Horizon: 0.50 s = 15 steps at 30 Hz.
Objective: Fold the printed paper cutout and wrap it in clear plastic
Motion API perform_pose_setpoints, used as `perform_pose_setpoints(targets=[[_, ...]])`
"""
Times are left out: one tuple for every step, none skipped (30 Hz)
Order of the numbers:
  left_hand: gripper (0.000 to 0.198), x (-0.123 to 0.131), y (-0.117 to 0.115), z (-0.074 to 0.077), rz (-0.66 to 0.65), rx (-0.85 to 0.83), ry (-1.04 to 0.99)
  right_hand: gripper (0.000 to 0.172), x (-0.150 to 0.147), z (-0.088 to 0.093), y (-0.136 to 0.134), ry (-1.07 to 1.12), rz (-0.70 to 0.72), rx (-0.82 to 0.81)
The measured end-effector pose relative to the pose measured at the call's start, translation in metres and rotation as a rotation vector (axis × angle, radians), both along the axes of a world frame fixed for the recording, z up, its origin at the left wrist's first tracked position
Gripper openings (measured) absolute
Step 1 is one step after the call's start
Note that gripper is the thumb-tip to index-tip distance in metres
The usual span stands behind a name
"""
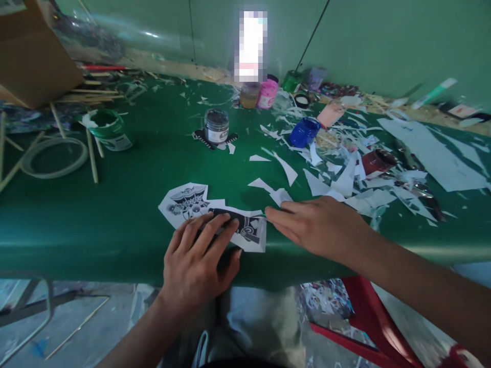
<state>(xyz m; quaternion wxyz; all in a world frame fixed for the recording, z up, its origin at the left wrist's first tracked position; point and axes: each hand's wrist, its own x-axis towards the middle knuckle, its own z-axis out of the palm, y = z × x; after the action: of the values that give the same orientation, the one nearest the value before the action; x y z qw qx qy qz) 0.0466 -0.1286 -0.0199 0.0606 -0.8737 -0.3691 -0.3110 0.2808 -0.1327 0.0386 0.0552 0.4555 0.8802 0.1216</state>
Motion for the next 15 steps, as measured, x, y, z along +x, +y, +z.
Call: perform_pose_setpoints(targets=[[0.036,0.0002,0.0001,0.0001,0.001,0.001,0.002,0.025,0.0006,-0.0004,-0.0002,0.005,0.001,0.001],[0.035,0.0002,0.0002,0.0003,0.002,0.002,0.003,0.025,0.0010,-0.0007,-0.0006,0.010,0.000,0.001],[0.035,0.0003,0.0002,0.0004,0.004,0.002,0.004,0.025,0.0013,-0.0010,-0.0012,0.015,-0.002,0.001],[0.035,0.0002,0.0001,0.0006,0.006,0.000,0.005,0.025,0.0016,-0.0013,-0.0018,0.019,-0.005,0.002],[0.035,0.0001,-0.0001,0.0007,0.006,0.001,0.003,0.024,0.0019,-0.0015,-0.0024,0.022,-0.009,0.005],[0.035,0.0000,-0.0002,0.0008,0.005,0.003,0.002,0.023,0.0024,-0.0018,-0.0029,0.024,-0.012,0.009],[0.035,-0.0002,-0.0004,0.0009,0.004,0.004,0.001,0.023,0.0029,-0.0020,-0.0034,0.026,-0.015,0.013],[0.035,-0.0003,-0.0005,0.0009,0.002,0.003,0.002,0.022,0.0036,-0.0022,-0.0038,0.029,-0.017,0.017],[0.035,-0.0005,-0.0006,0.0009,0.001,0.004,0.001,0.021,0.0044,-0.0023,-0.0041,0.031,-0.019,0.019],[0.035,-0.0005,-0.0006,0.0009,0.001,0.004,0.000,0.021,0.0053,-0.0024,-0.0044,0.033,-0.020,0.019],[0.035,-0.0006,-0.0006,0.0008,0.003,0.004,0.000,0.021,0.0062,-0.0024,-0.0048,0.035,-0.021,0.018],[0.035,-0.0005,-0.0006,0.0007,0.004,0.003,-0.001,0.022,0.0071,-0.0024,-0.0052,0.038,-0.020,0.020],[0.036,-0.0004,-0.0005,0.0006,0.005,0.005,-0.003,0.022,0.0079,-0.0023,-0.0056,0.041,-0.020,0.025],[0.036,-0.0003,-0.0004,0.0004,0.004,0.007,-0.004,0.023,0.0087,-0.0023,-0.0061,0.045,-0.019,0.031],[0.036,-0.0002,-0.0003,0.0002,0.002,0.008,-0.003,0.023,0.0093,-0.0024,-0.0067,0.047,-0.021,0.037]])
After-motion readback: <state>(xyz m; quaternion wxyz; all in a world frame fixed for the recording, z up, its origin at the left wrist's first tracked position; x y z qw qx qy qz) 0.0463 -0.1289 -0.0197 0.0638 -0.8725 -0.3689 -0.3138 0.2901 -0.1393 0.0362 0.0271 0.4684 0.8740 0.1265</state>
